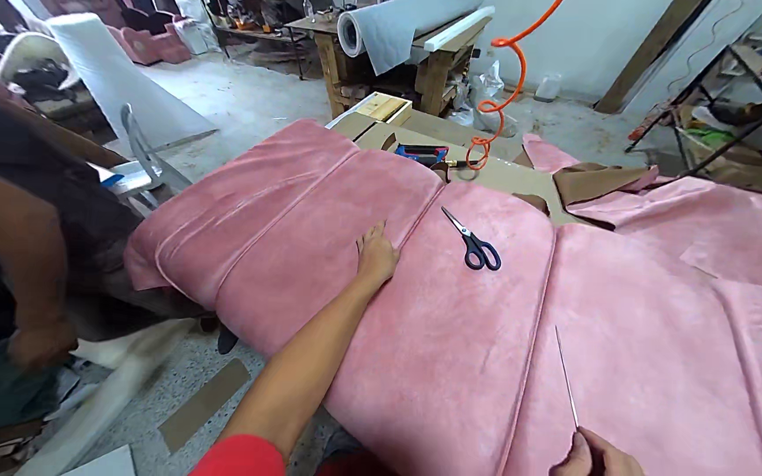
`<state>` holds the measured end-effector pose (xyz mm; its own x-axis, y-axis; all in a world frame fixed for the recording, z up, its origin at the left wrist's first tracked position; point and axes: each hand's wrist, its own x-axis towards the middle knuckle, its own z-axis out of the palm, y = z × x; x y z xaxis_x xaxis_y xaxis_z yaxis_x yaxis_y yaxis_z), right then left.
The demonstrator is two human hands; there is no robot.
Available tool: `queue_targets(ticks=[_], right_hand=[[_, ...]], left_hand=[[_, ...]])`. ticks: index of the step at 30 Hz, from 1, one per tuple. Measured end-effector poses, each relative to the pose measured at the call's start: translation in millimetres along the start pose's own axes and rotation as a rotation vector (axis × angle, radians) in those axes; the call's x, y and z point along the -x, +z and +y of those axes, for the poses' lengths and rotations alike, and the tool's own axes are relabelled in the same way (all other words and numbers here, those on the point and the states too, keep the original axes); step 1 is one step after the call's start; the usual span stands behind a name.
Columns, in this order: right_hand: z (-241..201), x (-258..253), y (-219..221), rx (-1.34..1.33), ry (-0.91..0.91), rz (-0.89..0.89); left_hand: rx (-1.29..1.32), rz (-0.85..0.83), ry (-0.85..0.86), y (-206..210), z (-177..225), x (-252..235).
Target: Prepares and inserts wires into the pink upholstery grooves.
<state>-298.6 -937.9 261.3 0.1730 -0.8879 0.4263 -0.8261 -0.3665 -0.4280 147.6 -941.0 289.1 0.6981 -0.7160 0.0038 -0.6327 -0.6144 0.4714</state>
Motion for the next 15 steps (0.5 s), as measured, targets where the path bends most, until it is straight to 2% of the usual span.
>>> queue_targets(ticks=[2,4,6,9,10,12,14,15], right_hand=[[-5,-9,-6,0.027,-0.024,-0.12],[-16,-21,-23,0.155,0.035,-0.346],[-26,-23,-45,0.326,0.115,-0.579],[-28,-30,-58,0.441,0.114,-0.771],[-21,-33,-62,0.399,0.106,-0.805],[7,-33,-74,0.149,0.071,-0.798],[39,-22,-88,-0.216,0.083,-0.684],[49,-14,-93,-0.39,0.126,-0.627]], left_hand=[[-0.111,-0.025,0.067,-6,7,-3],[-0.267,-0.056,0.171,-8,17,-1],[-0.369,-0.047,0.24,9,29,11],[-0.245,0.066,0.23,26,46,47],[-0.139,0.055,0.262,28,52,77],[0.024,-0.046,0.374,30,64,167],[0.03,-0.158,0.52,44,63,248],[-0.029,-0.184,0.599,53,60,273]])
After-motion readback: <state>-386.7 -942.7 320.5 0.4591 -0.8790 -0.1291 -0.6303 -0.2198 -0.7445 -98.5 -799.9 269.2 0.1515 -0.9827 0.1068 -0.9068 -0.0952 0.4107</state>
